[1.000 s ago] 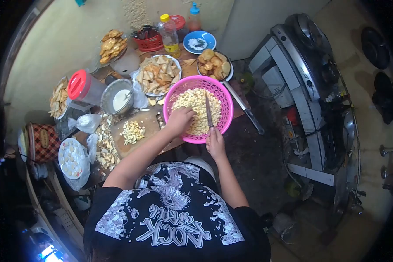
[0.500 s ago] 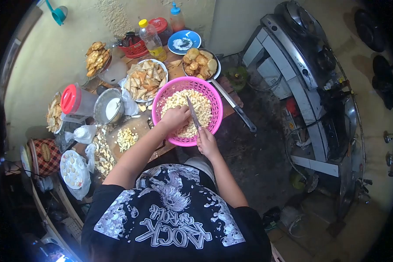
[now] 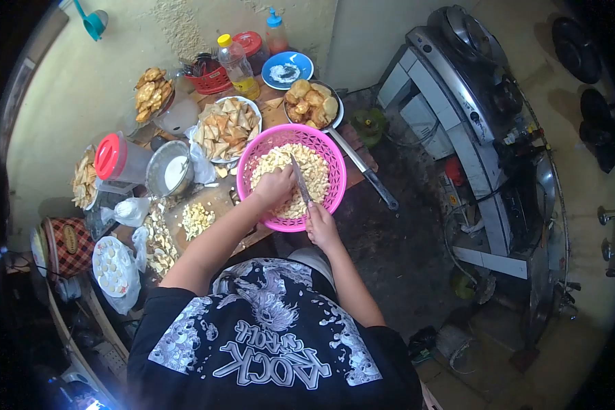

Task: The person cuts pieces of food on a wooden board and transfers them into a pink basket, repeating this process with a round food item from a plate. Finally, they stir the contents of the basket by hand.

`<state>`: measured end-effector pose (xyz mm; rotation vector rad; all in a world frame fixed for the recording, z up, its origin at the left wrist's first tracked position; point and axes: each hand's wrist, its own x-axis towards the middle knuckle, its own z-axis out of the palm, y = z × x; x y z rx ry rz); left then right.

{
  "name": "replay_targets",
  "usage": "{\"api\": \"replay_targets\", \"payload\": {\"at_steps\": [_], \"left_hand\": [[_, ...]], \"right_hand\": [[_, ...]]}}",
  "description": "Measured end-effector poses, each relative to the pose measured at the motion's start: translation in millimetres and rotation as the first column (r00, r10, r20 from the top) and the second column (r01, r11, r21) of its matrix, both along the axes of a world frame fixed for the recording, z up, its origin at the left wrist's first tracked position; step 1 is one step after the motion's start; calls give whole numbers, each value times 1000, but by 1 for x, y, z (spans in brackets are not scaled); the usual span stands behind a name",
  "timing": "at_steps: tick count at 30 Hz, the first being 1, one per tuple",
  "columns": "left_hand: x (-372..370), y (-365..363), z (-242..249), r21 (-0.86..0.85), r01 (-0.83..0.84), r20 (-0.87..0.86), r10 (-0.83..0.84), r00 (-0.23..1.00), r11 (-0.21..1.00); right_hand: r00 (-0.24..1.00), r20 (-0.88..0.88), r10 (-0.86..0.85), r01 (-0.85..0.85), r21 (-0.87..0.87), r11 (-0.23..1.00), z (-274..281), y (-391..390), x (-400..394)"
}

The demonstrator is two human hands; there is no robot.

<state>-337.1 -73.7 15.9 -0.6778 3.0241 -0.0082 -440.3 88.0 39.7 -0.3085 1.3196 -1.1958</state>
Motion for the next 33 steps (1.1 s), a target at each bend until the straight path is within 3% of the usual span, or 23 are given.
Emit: {"api": "replay_targets", "payload": {"at_steps": [6,12,18,21,30,33], "left_hand": [[-3,-1,0,124,-92,37,88,995,988],[-6,5,7,127,-137,138,119,983,982],[6,9,8,169,-120,132,99,986,978],[10,11,2,140,-122,36,118,992,983],[20,11,-8,298,-115,-146,165,976,948],[19,16,-11,212,-156,-159,192,969,965]], "right_hand": [[999,30,-41,41,-13,999,2,0,1],[1000,-9,1,-1,-9,1000,2,0,0],[1000,-1,-1,1,-10,1000,1,0,0],[1000,-9,16,-16,10,1000,0,-1,-1],[1000,-1,25,-25,-1,1000,3,-1,-2],[1000,-3,27,-27,11,1000,1,-1,-3]]}}
